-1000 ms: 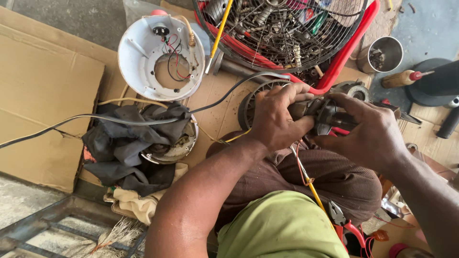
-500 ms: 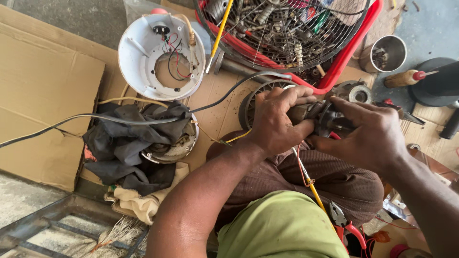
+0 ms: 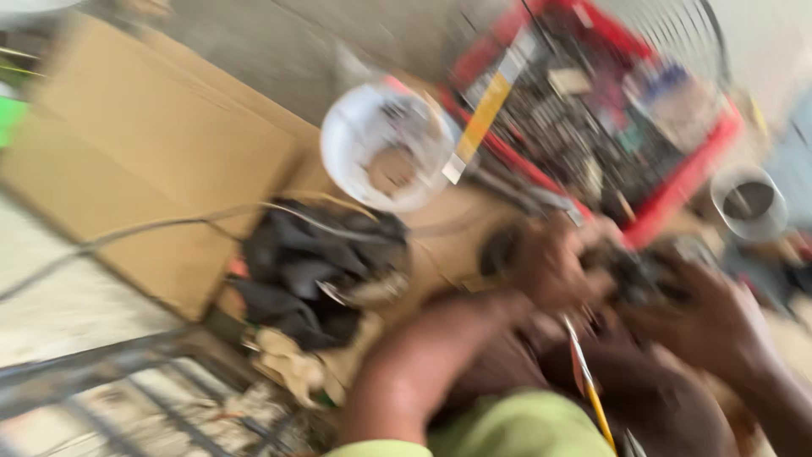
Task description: The person sits on the floor and repairs a small electrical motor, likely from a fan. They use a screwdriver to remove the end cap, wipe the internal components with a cloth, and then reassemble the motor housing.
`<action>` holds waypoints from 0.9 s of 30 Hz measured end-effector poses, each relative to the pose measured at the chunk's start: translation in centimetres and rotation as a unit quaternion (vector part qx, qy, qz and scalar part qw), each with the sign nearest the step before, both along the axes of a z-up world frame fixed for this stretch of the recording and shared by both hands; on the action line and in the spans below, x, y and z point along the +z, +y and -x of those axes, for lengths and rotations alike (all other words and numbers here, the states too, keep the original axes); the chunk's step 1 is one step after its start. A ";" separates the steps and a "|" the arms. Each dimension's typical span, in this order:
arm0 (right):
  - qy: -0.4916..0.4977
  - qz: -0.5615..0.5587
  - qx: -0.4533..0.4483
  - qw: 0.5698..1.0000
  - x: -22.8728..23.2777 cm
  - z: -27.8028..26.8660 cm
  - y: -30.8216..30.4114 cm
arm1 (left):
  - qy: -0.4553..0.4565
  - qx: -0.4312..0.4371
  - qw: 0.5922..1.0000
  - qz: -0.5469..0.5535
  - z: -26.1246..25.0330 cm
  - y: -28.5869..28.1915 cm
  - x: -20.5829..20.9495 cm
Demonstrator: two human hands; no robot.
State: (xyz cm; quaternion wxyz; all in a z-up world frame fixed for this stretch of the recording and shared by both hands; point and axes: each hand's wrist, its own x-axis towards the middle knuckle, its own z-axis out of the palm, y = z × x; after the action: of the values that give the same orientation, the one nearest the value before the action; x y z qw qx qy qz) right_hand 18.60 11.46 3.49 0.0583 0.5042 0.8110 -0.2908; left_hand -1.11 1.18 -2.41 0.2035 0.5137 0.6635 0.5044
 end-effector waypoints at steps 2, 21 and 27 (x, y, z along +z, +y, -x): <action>0.108 0.097 -0.075 0.987 -2.4 -1.5 0.8 | 0.000 -0.028 0.999 -0.030 -0.6 -0.4 -0.1; 0.368 0.376 -0.287 0.801 3.0 3.2 1.7 | -0.299 -0.055 0.953 -0.017 2.5 2.3 0.5; 0.215 0.264 -0.279 0.898 9.7 6.9 1.1 | -0.505 -0.039 0.862 -0.022 1.7 2.2 1.0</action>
State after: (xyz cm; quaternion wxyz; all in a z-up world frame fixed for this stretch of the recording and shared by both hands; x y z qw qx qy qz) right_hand 11.70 12.56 13.19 -0.0705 0.6013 0.5230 -0.6000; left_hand -2.81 3.34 -1.39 0.5192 0.2183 0.4376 0.7009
